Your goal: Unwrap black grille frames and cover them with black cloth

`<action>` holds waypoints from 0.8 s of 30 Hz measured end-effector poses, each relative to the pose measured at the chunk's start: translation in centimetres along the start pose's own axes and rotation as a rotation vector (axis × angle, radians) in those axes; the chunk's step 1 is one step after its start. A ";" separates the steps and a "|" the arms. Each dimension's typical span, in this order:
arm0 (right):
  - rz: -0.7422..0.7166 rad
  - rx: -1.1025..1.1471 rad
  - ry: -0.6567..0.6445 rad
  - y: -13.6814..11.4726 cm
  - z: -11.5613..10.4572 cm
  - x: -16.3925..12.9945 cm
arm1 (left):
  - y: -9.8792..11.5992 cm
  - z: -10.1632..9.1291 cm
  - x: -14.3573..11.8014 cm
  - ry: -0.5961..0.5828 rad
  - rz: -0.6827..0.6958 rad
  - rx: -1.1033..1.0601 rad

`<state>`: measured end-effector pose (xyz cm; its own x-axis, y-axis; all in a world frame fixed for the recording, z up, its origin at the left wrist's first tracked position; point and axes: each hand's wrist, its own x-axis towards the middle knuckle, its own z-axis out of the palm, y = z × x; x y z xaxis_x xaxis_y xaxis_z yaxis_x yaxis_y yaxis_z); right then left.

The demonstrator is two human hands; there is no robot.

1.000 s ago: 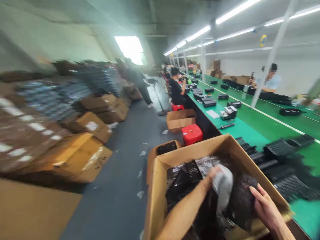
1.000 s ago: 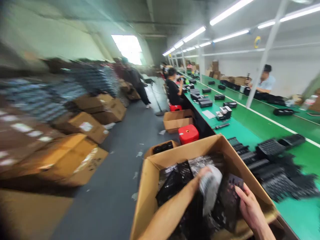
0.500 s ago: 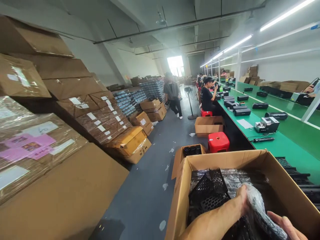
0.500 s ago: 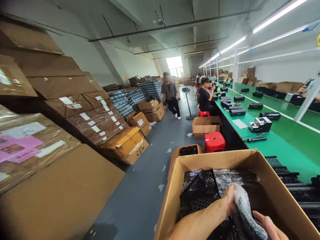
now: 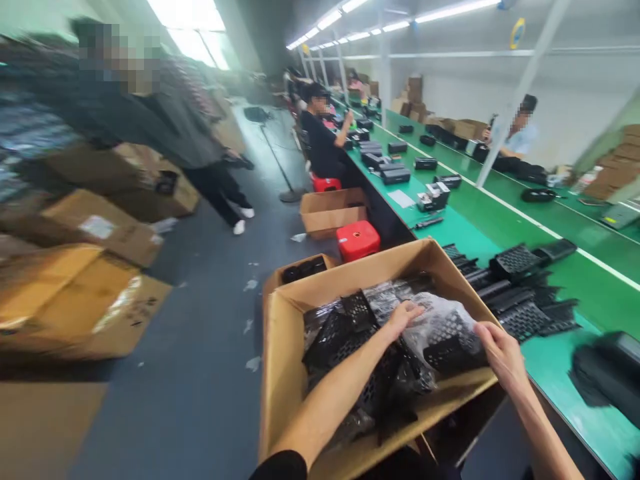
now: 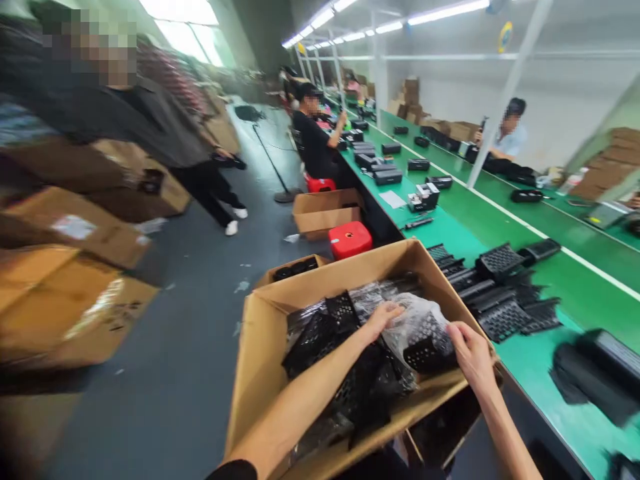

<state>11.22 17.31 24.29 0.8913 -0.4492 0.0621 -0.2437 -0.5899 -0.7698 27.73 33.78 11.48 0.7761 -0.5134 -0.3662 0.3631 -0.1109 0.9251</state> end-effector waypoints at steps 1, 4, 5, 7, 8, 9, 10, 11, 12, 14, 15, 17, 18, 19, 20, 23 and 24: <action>0.009 -0.012 -0.027 -0.3 -0.2 0.1 | -0.5 -0.3 0.1 -0.050 -0.023 0.029; 0.073 0.048 -0.089 -0.6 -0.4 0.4 | -1.3 -0.8 -0.1 -0.085 -0.050 0.106; 0.093 0.074 -0.089 -0.5 -0.4 0.6 | -1.5 -0.8 -0.3 -0.064 -0.045 0.131; 0.116 0.092 -0.078 -0.4 -0.6 1.0 | -1.5 -0.6 -0.7 -0.004 -0.023 0.186; 0.115 0.083 -0.069 -0.4 -0.8 1.3 | -1.3 -0.5 -1.1 0.021 -0.004 0.213; 0.110 0.079 -0.061 -0.3 -1.0 1.5 | -1.1 -0.3 -1.5 0.034 0.020 0.238; 0.106 0.087 -0.056 -0.3 -1.2 1.6 | -0.8 -0.1 -2.1 0.033 0.052 0.261; 0.107 0.098 -0.055 -0.2 -1.4 1.8 | -0.4 0.1 -2.7 0.020 0.089 0.280; 0.112 0.108 -0.058 -0.2 -1.6 2.0 | 0.1 0.4 -3.4 -0.002 0.126 0.293; 0.125 0.128 -0.071 -0.3 -1.5 2.4 | 1.2 1.3 -4.9 -0.055 0.223 0.368; 0.130 0.144 -0.081 -0.4 -1.3 2.6 | 1.8 1.9 -5.6 -0.083 0.278 0.440; 0.130 0.192 -0.100 -0.7 -0.6 3.1 | 2.7 3.3 -6.6 -0.143 0.378 0.608; 0.129 0.222 -0.105 -0.9 -0.2 3.3 | 3.0 4.0 -6.9 -0.164 0.414 0.671; 0.130 0.251 -0.105 -1.0 0.1 3.5 | 3.3 4.6 -7.0 -0.178 0.433 0.703; 0.134 0.278 -0.100 -1.1 0.3 3.6 | 3.4 5.1 -7.0 -0.186 0.435 0.701; 0.140 0.358 -0.065 -1.0 0.3 2.8 | 3.9 5.9 -6.5 -0.218 0.423 0.628; 0.119 0.371 -0.062 -0.8 0.1 2.2 | 4.2 5.9 -6.4 -0.237 0.420 0.602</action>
<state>13.44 16.86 24.96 0.8892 -0.4520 -0.0714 -0.2022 -0.2481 -0.9474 21.27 31.56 18.28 0.6311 -0.7757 -0.0039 -0.3335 -0.2759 0.9015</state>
